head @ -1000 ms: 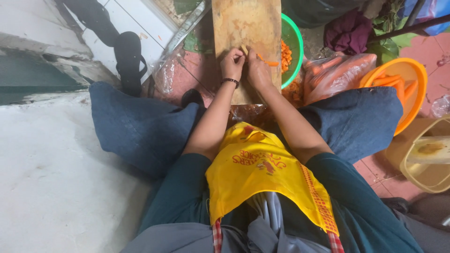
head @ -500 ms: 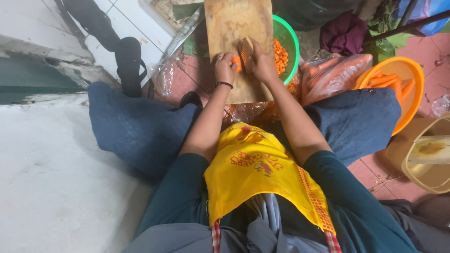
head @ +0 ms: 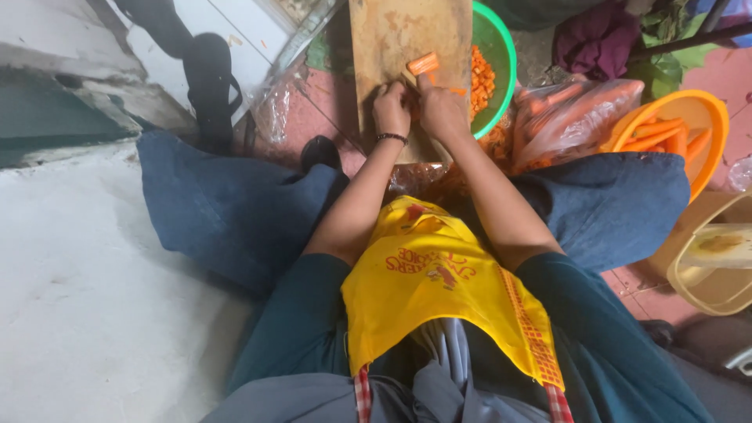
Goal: Cutting carrots into small pieces on a wooden cutting board.
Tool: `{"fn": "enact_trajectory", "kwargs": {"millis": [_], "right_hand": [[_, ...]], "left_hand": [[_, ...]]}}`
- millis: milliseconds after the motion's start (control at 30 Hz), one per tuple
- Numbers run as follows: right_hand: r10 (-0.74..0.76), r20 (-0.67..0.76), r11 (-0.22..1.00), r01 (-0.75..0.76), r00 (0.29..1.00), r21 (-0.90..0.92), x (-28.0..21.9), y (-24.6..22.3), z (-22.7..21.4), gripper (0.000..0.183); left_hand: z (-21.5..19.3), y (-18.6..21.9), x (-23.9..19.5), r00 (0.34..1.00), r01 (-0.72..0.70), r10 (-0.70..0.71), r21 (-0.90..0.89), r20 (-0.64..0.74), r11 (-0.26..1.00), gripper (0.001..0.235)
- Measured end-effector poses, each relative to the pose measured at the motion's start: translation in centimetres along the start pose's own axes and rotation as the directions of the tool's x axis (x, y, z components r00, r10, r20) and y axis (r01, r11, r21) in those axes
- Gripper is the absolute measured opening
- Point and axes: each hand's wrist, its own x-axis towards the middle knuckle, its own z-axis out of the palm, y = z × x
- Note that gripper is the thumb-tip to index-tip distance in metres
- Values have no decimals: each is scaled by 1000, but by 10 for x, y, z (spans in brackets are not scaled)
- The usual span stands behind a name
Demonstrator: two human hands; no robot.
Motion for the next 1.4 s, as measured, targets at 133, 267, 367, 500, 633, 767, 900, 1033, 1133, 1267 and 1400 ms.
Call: {"fn": "enact_trajectory", "kwargs": {"millis": [133,267,367,500,633,767,900,1033,1133,1267,1400], "right_hand": [[40,-44,998,-42,998,-41,-5,-6,5,21],[20,-189,999,-12,982,46,-10,10,24,30],[62,-133,996,-54,989,64,-3,17,17,23],[-12,-112,1000,11,994,-15,-8,-9,-13,36],[-11,-51,1000,10,999,-25,-10,-13,-4,42],[-28,-154,999,23,988,-31,-9,5,35,42],[105,-125,994,-109,987,-24,-13,12,41,28],[81,-110,994,-73,991,77,-16,28,8,27],[87,-261,981,-37,961,188,-29,34,-23,39],[124,-286,984,-79,950,163,-42,58,-39,38],[178,-142,982,-167,974,87,-58,57,-36,34]], "left_hand": [[6,-9,5,1000,-5,5,28,9,1000,16],[5,-12,0,999,29,-27,-102,25,994,18],[16,-19,3,999,32,-28,-176,27,984,20],[14,-16,4,999,45,-44,-131,12,990,15],[20,-30,3,1000,28,-28,-54,2,998,12],[26,-34,10,997,-65,67,35,-43,997,14],[19,-24,9,1000,0,1,-79,7,997,13],[7,-12,14,995,45,-27,-197,92,979,16],[-19,6,16,984,-111,127,-122,128,986,27],[-27,9,21,845,-478,461,-6,270,879,41],[-23,-7,23,803,-532,458,112,381,840,34]]}}
